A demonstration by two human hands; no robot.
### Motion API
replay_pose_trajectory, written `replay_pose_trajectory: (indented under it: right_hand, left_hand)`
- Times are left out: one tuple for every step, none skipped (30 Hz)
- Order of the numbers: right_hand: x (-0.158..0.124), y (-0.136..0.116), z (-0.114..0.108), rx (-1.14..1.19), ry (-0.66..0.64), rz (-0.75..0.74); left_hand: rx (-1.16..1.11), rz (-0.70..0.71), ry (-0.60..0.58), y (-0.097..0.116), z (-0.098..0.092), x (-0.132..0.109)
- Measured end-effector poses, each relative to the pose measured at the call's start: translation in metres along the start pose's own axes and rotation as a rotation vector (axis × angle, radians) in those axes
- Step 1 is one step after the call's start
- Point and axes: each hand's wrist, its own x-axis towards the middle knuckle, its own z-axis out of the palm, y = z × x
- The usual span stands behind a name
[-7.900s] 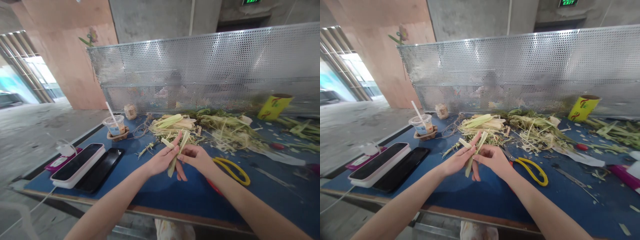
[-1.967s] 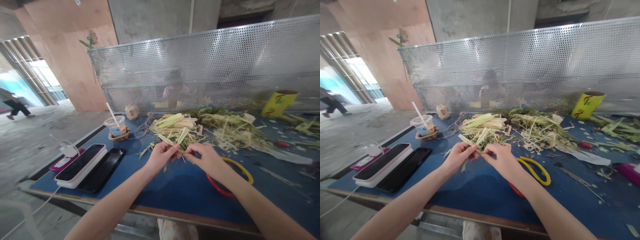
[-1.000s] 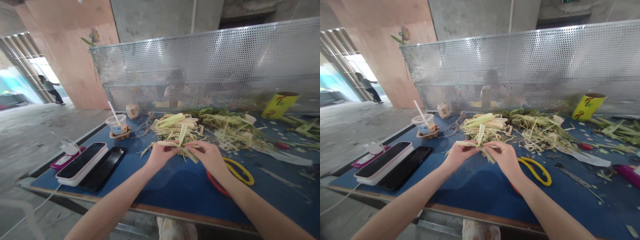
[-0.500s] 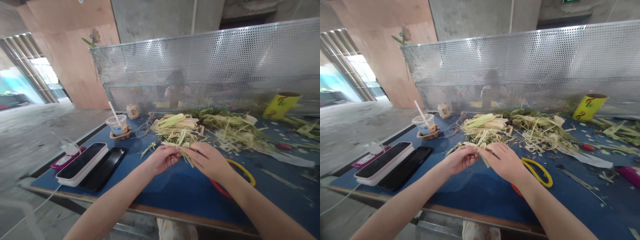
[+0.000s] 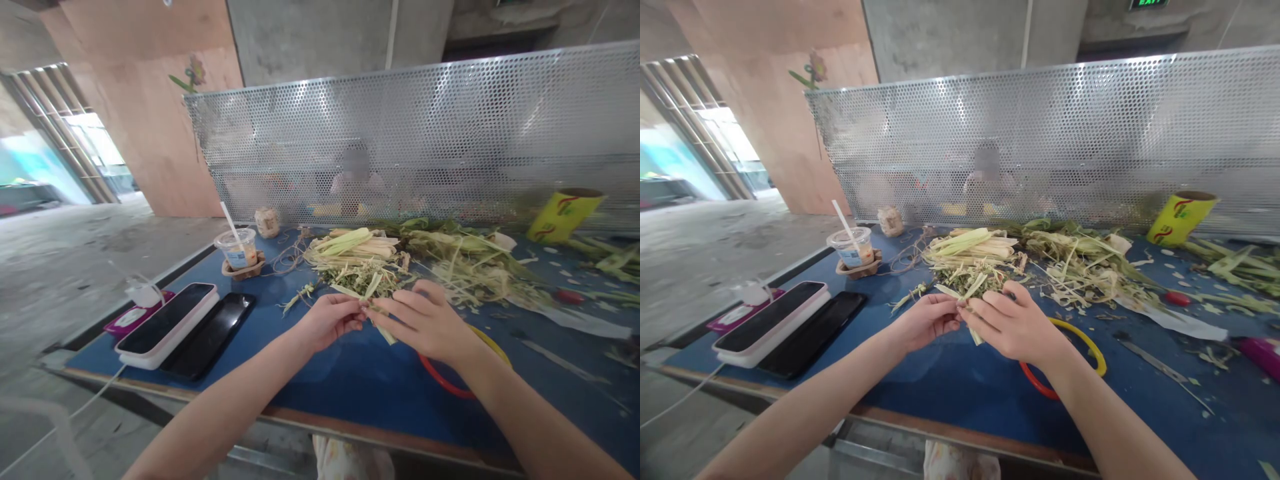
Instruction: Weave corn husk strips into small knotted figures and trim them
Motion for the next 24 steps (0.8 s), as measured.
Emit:
replay_pose_trajectory:
  right_hand:
    - [-0.001,0.0,0.0,-0.011,0.019,0.006]
    - [-0.001,0.0,-0.001,-0.021,0.041,0.005]
    - [-0.002,0.0,-0.001,-0.027,0.06,-0.009]
    - [-0.002,0.0,-0.001,-0.025,0.07,-0.025]
    - [-0.002,-0.001,-0.001,-0.013,0.073,-0.038]
    - [-0.001,-0.001,0.0,0.011,0.073,-0.042]
    - [-0.001,-0.001,0.002,0.052,0.068,-0.029]
    - [0.0,-0.001,0.004,0.112,0.067,0.004]
    - [0.001,-0.002,0.007,0.195,0.07,0.061]
    - [0.002,-0.003,0.011,0.296,0.077,0.148]
    - [0.002,-0.005,0.014,0.408,0.08,0.266]
    - [0.003,-0.007,0.018,0.518,0.076,0.415]
    - [0.004,-0.009,0.021,0.617,0.057,0.583]
    - [0.004,-0.01,0.024,0.703,0.026,0.749]
    - [0.004,-0.012,0.027,0.778,-0.013,0.894]
    - [0.004,-0.013,0.03,0.845,-0.047,1.006]
    - [0.004,-0.014,0.032,0.906,-0.072,1.084]
    - [0.003,-0.014,0.033,0.961,-0.088,1.136]
    - [0.003,-0.014,0.035,1.005,-0.096,1.169]
    - [0.002,-0.014,0.036,1.034,-0.089,1.192]
    - [0.002,-0.013,0.036,1.047,-0.074,1.206]
    - [0.002,-0.013,0.036,1.047,-0.053,1.209]
    - [0.002,-0.013,0.036,1.041,-0.033,1.205]
    - [0.002,-0.013,0.036,1.028,-0.015,1.201]
  left_hand:
    - [0.003,-0.005,-0.003,-0.001,0.0,0.0]
    - [0.007,-0.011,-0.004,-0.001,0.0,0.0]
    - [0.011,-0.017,-0.004,-0.001,0.001,0.0]
    - [0.015,-0.021,-0.003,-0.001,0.002,0.0]
    - [0.018,-0.022,0.0,-0.001,0.002,-0.001]
    - [0.021,-0.019,0.003,0.0,0.003,-0.002]
    - [0.024,-0.013,0.005,0.0,0.003,-0.002]
    - [0.029,-0.003,0.008,0.0,0.003,-0.002]
    - [0.035,0.011,0.01,0.0,0.004,-0.002]
    - [0.042,0.027,0.013,0.0,0.004,-0.002]
    - [0.048,0.044,0.016,0.0,0.004,-0.002]
    - [0.06,0.066,0.02,-0.001,0.004,-0.001]
    - [0.081,0.094,0.025,-0.001,0.004,-0.001]
    - [0.113,0.13,0.03,-0.002,0.004,-0.001]
    - [0.159,0.17,0.036,-0.003,0.004,0.0]
    - [0.216,0.212,0.041,-0.003,0.004,0.0]
    - [0.279,0.253,0.043,-0.004,0.004,0.0]
    - [0.34,0.287,0.045,-0.004,0.004,-0.001]
    - [0.39,0.31,0.045,-0.004,0.004,-0.001]
    - [0.432,0.324,0.041,-0.004,0.004,-0.002]
    - [0.462,0.329,0.03,-0.004,0.004,-0.002]
    - [0.479,0.328,0.016,-0.004,0.005,-0.003]
    - [0.485,0.323,0.0,-0.004,0.005,-0.004]
    - [0.483,0.316,-0.015,-0.004,0.006,-0.004]
